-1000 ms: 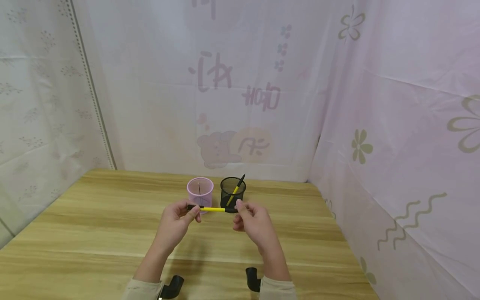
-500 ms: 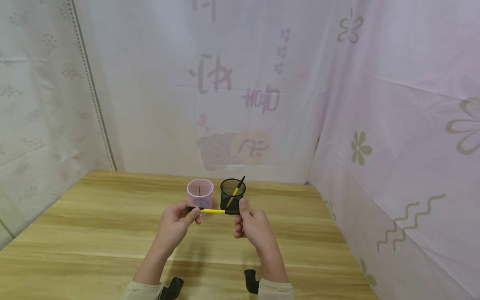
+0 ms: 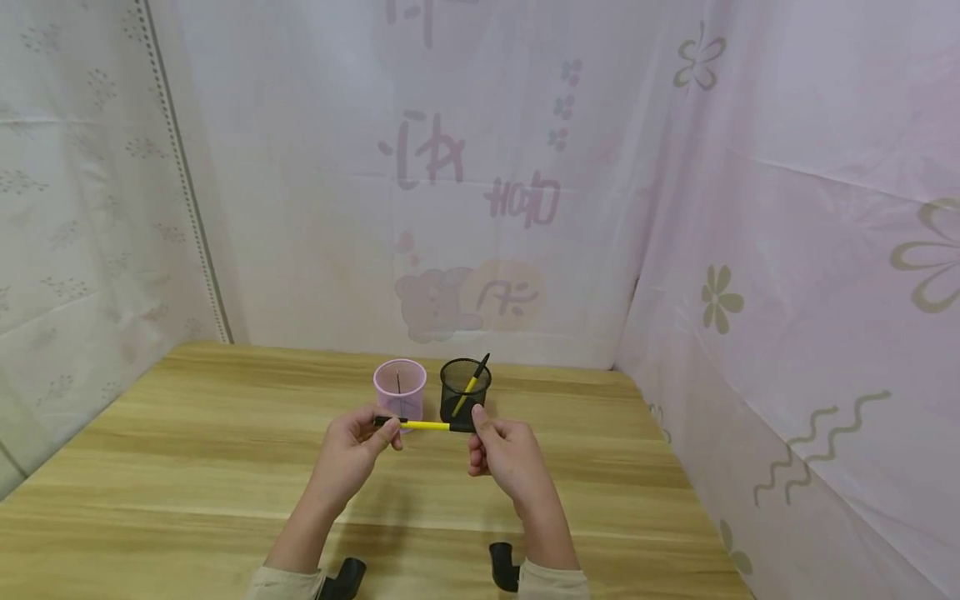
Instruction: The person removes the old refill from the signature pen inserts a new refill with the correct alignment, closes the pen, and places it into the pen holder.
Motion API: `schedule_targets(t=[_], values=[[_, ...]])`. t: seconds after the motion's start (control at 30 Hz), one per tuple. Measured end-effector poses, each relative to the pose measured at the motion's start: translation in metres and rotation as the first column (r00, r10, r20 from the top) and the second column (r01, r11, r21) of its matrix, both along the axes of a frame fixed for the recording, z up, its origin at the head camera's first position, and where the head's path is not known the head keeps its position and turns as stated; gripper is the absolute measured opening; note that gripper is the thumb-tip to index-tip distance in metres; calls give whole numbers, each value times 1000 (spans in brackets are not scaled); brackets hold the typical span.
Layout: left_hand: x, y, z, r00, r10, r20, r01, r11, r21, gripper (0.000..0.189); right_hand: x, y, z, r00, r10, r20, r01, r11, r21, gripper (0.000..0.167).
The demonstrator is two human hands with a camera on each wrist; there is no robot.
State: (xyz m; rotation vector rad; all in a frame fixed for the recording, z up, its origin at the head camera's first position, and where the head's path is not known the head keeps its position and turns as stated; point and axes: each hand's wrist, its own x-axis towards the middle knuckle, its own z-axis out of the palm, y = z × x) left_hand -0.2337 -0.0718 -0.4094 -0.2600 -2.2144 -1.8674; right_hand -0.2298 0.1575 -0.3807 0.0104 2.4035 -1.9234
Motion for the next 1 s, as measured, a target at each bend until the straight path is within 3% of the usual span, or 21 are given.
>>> schedule_targets(t=[1.0], values=[[0, 0, -2, 1000, 13, 22, -14, 1000, 16, 11, 2, 0, 1, 1000, 0, -16, -1, 1000, -22, 41]])
